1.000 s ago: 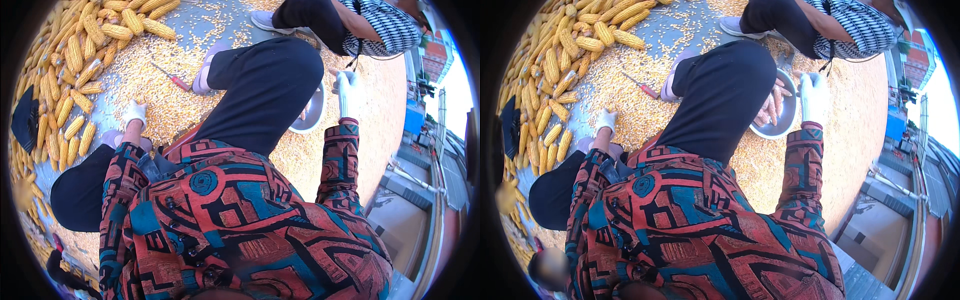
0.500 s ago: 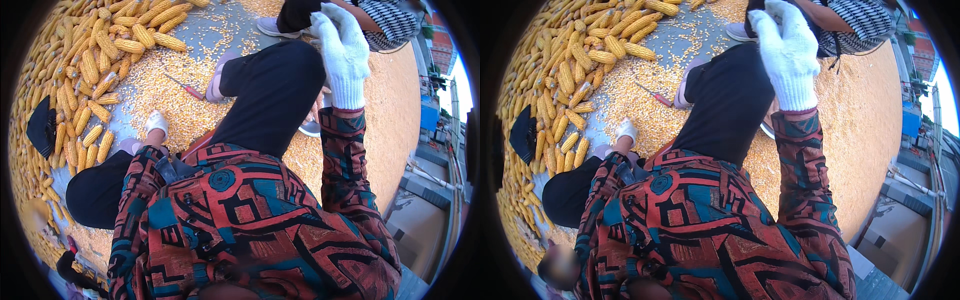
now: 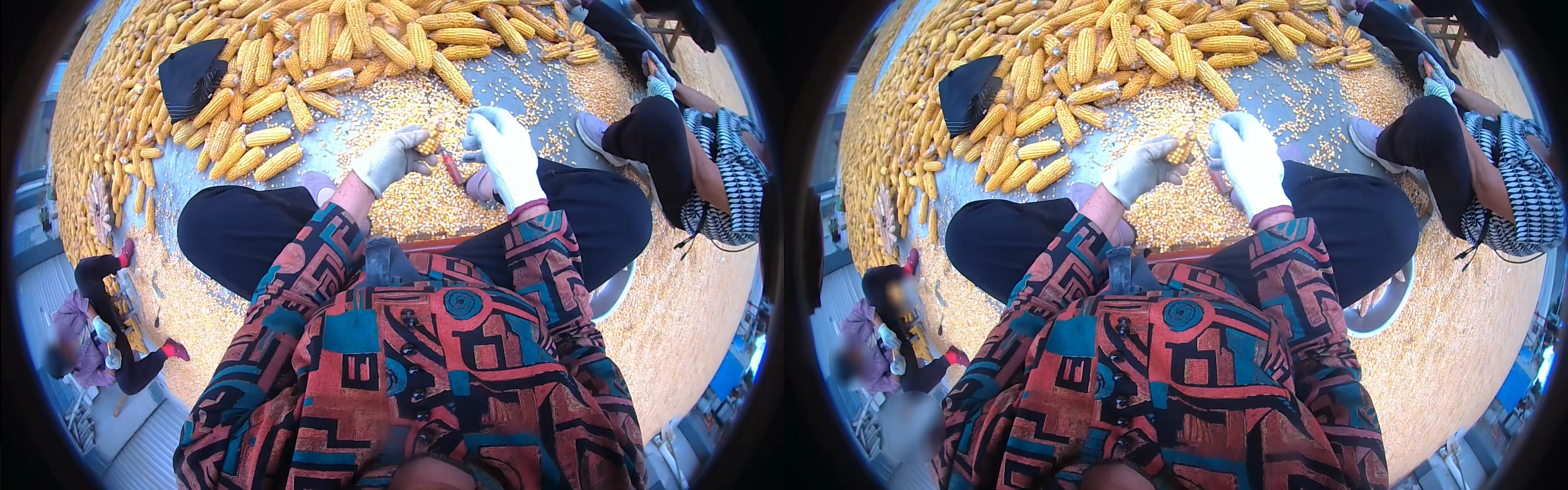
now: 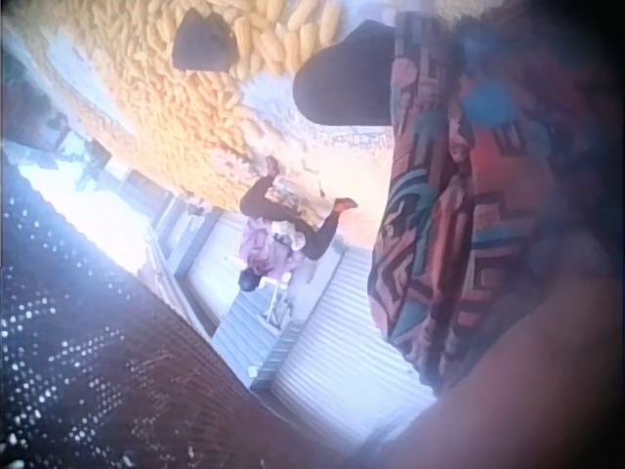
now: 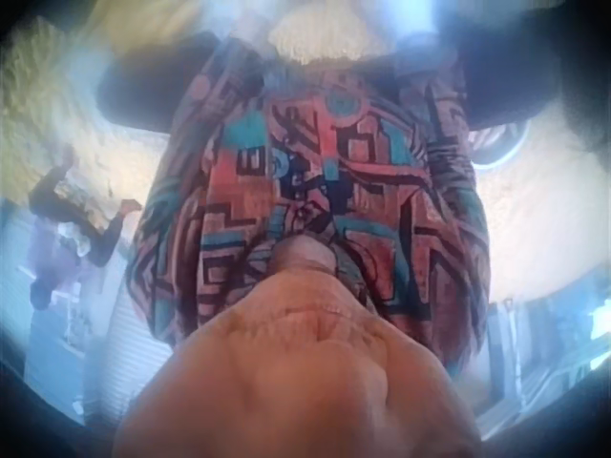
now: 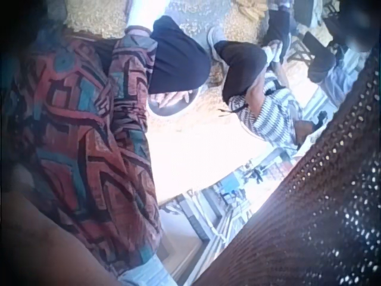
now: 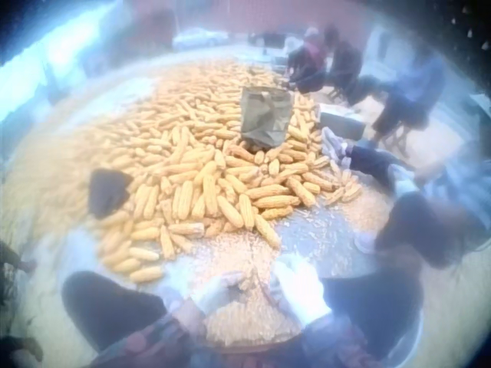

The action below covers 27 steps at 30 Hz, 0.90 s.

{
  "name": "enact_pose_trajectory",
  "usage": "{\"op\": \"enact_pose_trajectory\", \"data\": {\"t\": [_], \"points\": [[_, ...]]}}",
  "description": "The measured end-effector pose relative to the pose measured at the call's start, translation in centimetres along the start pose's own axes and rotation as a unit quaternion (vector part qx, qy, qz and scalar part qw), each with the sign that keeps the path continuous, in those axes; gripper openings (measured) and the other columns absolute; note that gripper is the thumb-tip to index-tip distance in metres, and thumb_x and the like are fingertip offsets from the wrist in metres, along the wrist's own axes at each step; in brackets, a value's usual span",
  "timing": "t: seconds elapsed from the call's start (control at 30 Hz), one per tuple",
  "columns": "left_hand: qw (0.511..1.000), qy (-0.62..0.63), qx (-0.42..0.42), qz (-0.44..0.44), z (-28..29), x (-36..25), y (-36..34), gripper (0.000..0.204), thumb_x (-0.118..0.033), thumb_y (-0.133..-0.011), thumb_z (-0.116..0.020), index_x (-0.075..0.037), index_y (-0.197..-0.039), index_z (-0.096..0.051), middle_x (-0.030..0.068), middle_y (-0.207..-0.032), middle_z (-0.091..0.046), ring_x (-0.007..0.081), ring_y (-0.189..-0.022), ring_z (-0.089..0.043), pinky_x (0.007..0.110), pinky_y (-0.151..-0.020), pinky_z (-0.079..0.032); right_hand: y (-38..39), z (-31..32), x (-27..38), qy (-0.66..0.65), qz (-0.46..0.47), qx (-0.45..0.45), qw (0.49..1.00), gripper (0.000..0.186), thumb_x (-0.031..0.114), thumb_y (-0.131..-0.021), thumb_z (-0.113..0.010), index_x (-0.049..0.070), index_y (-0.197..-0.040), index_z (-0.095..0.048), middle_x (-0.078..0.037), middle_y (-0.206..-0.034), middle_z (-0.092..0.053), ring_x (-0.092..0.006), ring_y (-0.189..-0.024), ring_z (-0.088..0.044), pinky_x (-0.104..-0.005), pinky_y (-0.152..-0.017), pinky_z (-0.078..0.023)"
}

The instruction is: The person sits cross-legged on the ground and shucks corn cobs by hand, removing kernels from the cob and dropping them onto the floor. The person handles multiple corn cobs one at a time, rotating them to remove kernels.

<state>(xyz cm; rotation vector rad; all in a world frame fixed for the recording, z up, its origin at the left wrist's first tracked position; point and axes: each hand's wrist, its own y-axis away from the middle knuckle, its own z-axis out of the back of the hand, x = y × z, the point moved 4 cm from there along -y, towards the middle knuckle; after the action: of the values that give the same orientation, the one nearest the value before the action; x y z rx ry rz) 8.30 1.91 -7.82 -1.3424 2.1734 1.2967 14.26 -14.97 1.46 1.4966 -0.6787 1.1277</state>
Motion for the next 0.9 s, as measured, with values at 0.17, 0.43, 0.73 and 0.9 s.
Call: {"op": "enact_pose_trajectory", "data": {"t": [0.17,0.43,0.73,0.9], "points": [[0.995,0.049,0.090,0.003,-3.5,-3.2,4.3,0.033,-0.027,-0.096,-0.049,0.000,-0.115,-0.057,0.0153,-0.096,-0.063,0.0172,-0.066,-0.058,0.026,-0.052,-0.043,-0.1,-0.9,0.4,0.069,0.086,0.068,0.992,0.041,0.021,-0.088,-0.063,-0.001,-0.121,-0.053,-0.008,-0.094,-0.061,-0.0123,-0.077,-0.059,-0.0265,-0.064,-0.051],[0.991,-0.079,0.095,0.057,-5.6,-3.2,8.1,0.041,-0.020,-0.083,-0.069,-0.005,-0.118,-0.055,-0.0034,-0.069,-0.049,0.0025,-0.051,-0.037,0.018,-0.043,-0.025,1.8,-2.2,1.6,0.175,0.044,0.221,0.958,0.034,0.020,-0.086,-0.062,0.005,-0.117,-0.060,-0.005,-0.084,-0.063,-0.0098,-0.070,-0.058,-0.0246,-0.060,-0.048],[0.919,-0.388,0.036,-0.066,-5.0,-1.9,6.8,0.044,-0.021,-0.079,-0.069,-0.006,-0.119,-0.057,0.0017,-0.090,-0.062,0.0058,-0.079,-0.056,0.022,-0.068,-0.044,1.6,-2.9,-1.0,0.137,0.004,0.184,0.973,0.025,0.017,-0.084,-0.062,0.006,-0.105,-0.064,0.000,-0.068,-0.056,-0.0057,-0.047,-0.048,-0.0219,-0.041,-0.037],[0.901,-0.413,-0.020,-0.130,-5.1,-1.3,5.9,0.049,-0.028,-0.077,-0.072,-0.001,-0.115,-0.055,0.0111,-0.099,-0.066,0.0155,-0.095,-0.061,0.031,-0.084,-0.048,1.0,-3.5,-1.7,0.133,0.001,0.114,0.985,0.019,0.021,-0.087,-0.060,0.006,-0.098,-0.065,0.000,-0.069,-0.057,-0.0062,-0.049,-0.049,-0.0222,-0.042,-0.038]]}}
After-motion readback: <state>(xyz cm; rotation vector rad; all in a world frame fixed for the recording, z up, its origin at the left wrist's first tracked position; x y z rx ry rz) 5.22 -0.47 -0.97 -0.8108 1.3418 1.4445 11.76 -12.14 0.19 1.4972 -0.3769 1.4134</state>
